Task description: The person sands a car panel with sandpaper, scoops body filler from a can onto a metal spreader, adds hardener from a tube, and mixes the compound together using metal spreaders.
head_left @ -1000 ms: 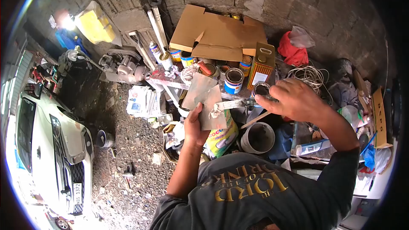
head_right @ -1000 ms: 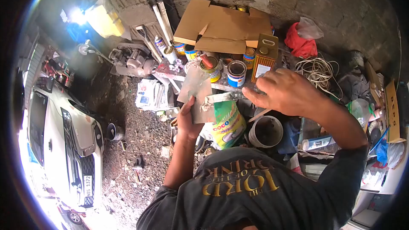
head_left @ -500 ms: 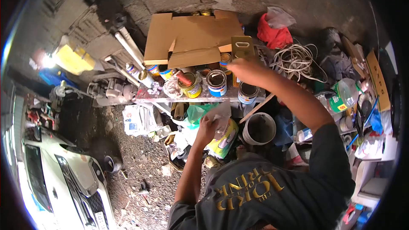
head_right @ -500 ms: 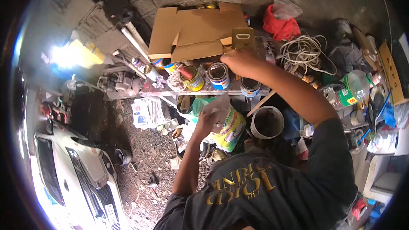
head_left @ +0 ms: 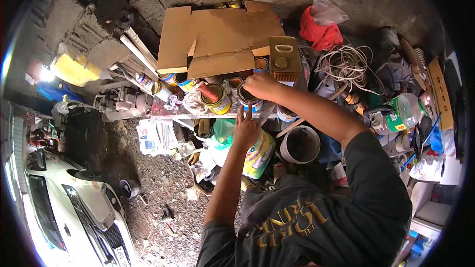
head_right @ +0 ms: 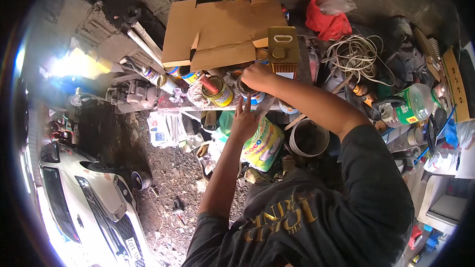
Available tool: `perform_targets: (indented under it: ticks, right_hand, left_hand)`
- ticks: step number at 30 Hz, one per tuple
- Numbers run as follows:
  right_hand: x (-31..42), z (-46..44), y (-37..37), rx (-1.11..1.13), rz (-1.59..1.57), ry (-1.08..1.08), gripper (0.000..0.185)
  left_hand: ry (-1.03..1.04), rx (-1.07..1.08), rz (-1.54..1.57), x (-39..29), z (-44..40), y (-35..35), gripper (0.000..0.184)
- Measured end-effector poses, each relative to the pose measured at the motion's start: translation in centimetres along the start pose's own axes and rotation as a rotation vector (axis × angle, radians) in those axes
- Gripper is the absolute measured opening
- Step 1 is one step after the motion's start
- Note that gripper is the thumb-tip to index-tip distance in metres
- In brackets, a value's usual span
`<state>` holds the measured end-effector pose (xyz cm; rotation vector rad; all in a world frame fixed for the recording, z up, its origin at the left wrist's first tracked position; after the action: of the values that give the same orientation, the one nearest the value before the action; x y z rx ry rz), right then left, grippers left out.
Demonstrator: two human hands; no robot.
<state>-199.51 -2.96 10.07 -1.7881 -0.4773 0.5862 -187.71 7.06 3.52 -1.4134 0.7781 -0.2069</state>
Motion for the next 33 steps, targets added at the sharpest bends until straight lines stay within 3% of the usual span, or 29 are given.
perform_targets:
  ticks: [5,19,26,29,33]
  right_hand:
    - [-0.3,-1.9,1.3,0.044,0.044,-0.101,0.014]
    - [-1.1,-3.8,4.0,0.556,0.007,-0.134,0.018]
    - [-0.9,-2.9,2.0,0.696,0.028,-0.126,0.021]
    - [-1.3,-2.7,0.7,0.633,0.007,-0.073,0.019]
    - [-2.2,-2.5,-6.7,0.559,-0.006,0.001,0.02]
  left_hand:
    - [-0.007,-0.003,0.026,0.5,-0.1,0.7,0.035]
    - [-0.029,0.065,-0.067,1.0,0.0,0.9,0.033]
    - [0.012,-0.053,-0.026,1.3,0.0,1.5,0.035]
    - [-0.008,0.055,-0.045,1.3,-0.1,1.6,0.034]
    - [0.038,-0.027,0.019,0.4,0.1,0.7,0.032]
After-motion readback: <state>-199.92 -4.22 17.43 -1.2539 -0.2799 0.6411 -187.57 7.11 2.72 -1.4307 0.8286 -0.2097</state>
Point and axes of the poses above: each hand's wrist, its own z-axis away from the middle knuckle, its own y-axis out of the palm, x = y × z, the point moved 5 cm from there along -z, towards the middle knuckle, and after that the axes turned 2 degrees about -y, right-handed, at the moved point
